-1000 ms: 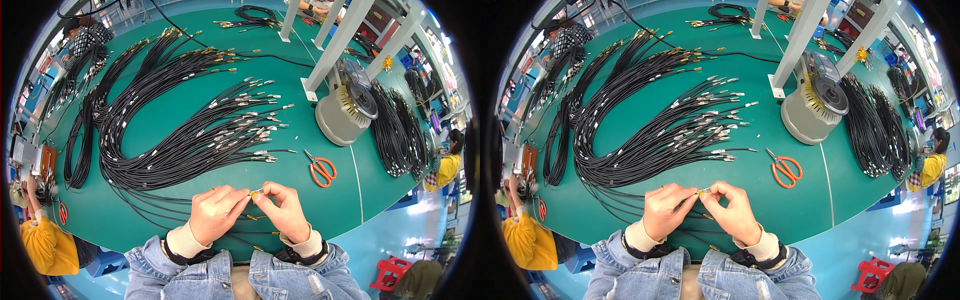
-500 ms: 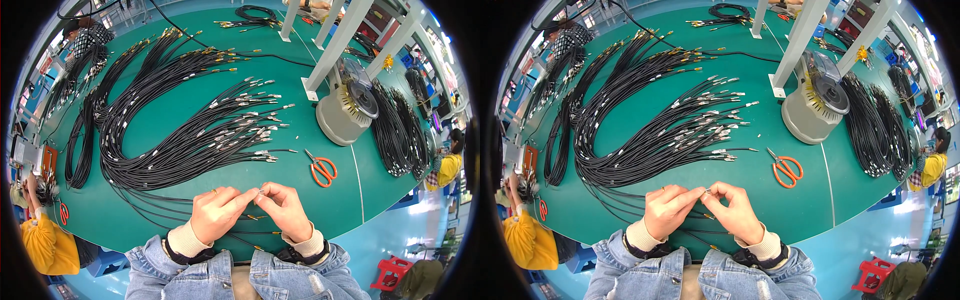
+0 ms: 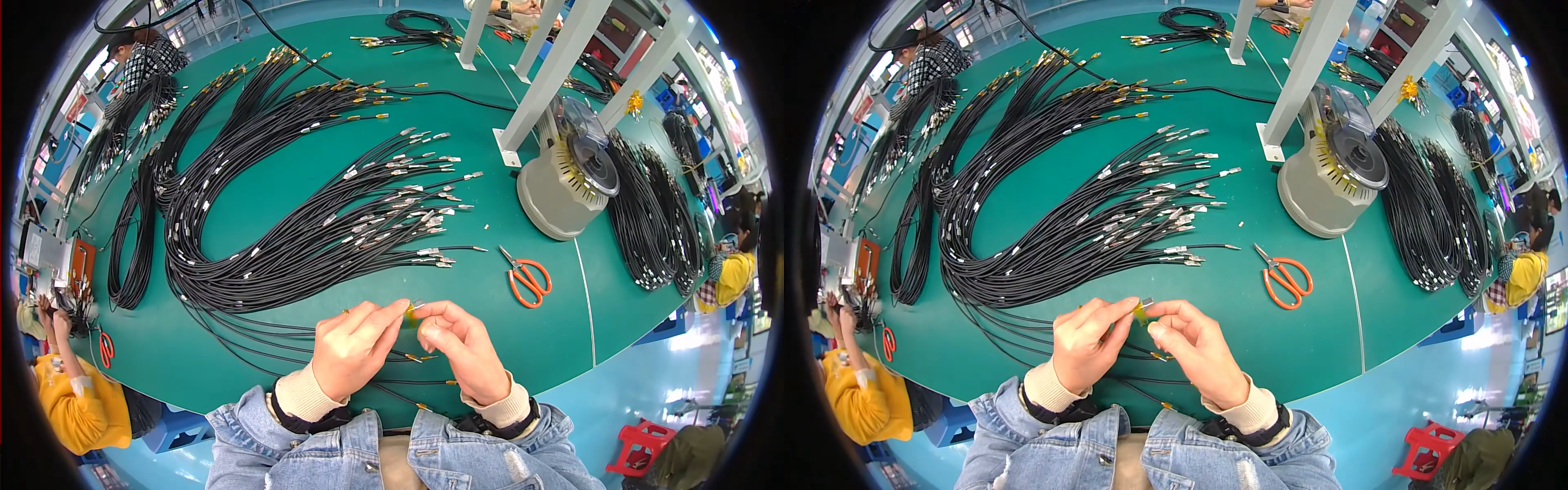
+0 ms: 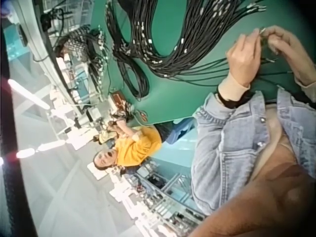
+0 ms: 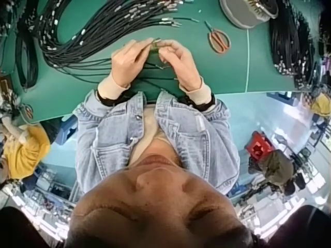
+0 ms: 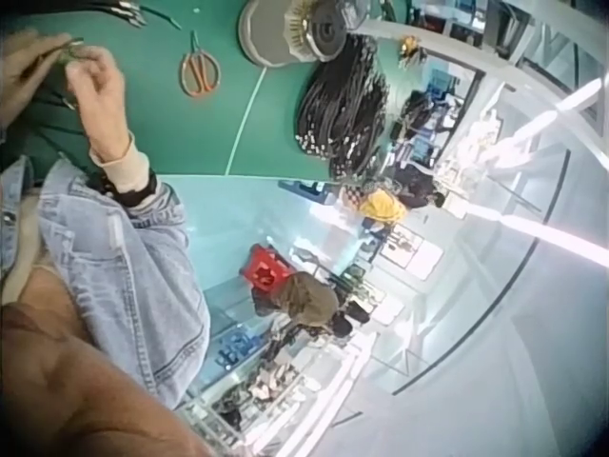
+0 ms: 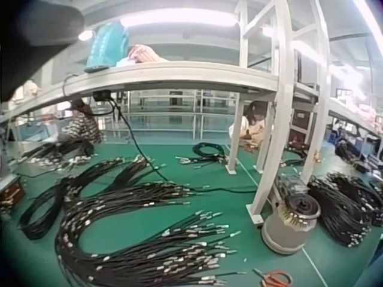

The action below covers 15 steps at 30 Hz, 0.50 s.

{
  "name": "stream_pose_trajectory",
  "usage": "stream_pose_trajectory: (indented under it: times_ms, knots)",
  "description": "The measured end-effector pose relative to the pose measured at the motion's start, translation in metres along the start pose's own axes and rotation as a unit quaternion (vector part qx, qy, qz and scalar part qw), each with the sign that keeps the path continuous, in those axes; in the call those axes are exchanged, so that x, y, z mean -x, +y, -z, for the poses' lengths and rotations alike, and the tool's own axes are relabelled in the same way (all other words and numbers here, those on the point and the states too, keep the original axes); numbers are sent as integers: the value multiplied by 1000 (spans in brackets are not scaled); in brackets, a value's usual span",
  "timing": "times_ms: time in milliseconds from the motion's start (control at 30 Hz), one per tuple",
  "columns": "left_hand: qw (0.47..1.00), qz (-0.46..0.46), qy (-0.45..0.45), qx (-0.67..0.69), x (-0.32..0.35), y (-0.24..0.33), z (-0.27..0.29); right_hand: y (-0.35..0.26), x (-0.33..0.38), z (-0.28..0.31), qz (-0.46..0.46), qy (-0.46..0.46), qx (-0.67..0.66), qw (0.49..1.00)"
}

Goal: The worker is manually assembling or inspecting electronic wire harnesses by organizing cables and attaching small connectors.

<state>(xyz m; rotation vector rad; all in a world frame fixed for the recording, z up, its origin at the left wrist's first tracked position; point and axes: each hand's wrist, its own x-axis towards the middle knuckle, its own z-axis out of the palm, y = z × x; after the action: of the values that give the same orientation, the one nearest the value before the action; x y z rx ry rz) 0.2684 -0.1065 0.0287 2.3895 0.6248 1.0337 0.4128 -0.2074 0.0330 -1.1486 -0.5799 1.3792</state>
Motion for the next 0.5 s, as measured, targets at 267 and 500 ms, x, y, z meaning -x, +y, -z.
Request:
stream_pose_trajectory:
  times_ms: [267,500]
  knots:
    - [1000,17,3,14,1,0,-1,12,-7,-8,95,64,80,990]
    - [999,11,23,31,3,0,-3,14,-7,-7,138,64,119,981]
